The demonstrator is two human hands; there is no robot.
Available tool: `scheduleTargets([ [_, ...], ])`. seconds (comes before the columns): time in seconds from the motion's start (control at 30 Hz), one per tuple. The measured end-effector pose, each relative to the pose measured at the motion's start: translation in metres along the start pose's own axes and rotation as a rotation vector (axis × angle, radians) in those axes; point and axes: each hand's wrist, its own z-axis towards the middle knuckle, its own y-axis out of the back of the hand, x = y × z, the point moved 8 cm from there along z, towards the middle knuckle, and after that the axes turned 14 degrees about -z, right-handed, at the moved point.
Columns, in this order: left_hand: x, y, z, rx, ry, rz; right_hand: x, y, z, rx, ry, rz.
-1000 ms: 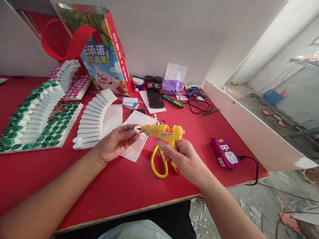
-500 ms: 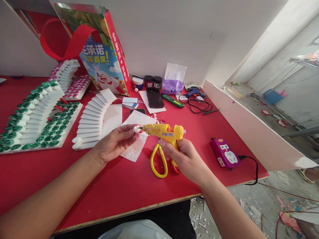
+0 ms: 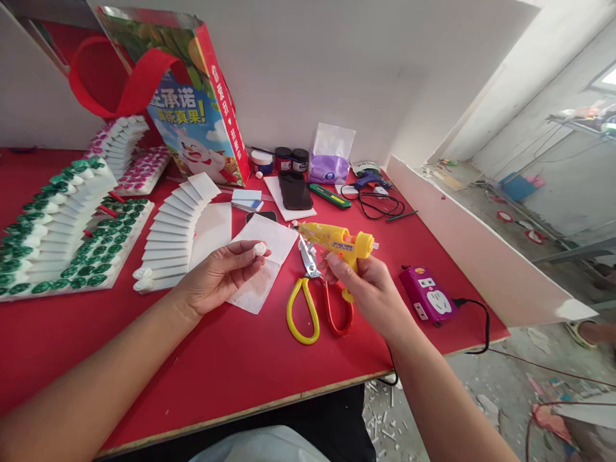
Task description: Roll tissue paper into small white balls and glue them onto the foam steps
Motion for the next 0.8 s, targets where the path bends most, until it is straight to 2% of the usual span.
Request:
scheduleTargets([
  [0.1,0.0,-0.001,0.0,0.016,-0.007,-0.01,-0.026,0.026,0.014,-0.236,-0.055,-0.222],
  [0.2,0.0,-0.004,0.0,0.039,-0.002,0.001,-0.052,0.042,0.025,-0.376,-0.114,-0.411],
  [0.33,-0.004,-0.006,-0.003,0.028,-0.034,0.049,-0.072,0.042,0.036,-0.353,-0.144,-0.514],
  [0.5,-0.01,-0.011,-0.007,0.029,-0.109,0.153,-0.076,0.044,0.034,-0.333,-0.189,-0.682],
  [0.57,-0.012,-0.012,-0.008,0.017,-0.144,0.173,-0.07,0.047,0.026,-0.344,-0.165,-0.746],
  [0.63,-0.013,-0.011,-0.008,0.007,-0.162,0.171,-0.053,0.051,0.011,-0.428,-0.067,-0.831],
  [0.73,-0.012,-0.01,-0.008,-0.011,-0.147,0.117,-0.006,0.044,-0.024,-0.636,0.204,-0.964],
  [0.8,-0.009,-0.009,-0.008,-0.028,-0.123,0.072,0.03,0.02,-0.043,-0.641,0.474,-0.937],
])
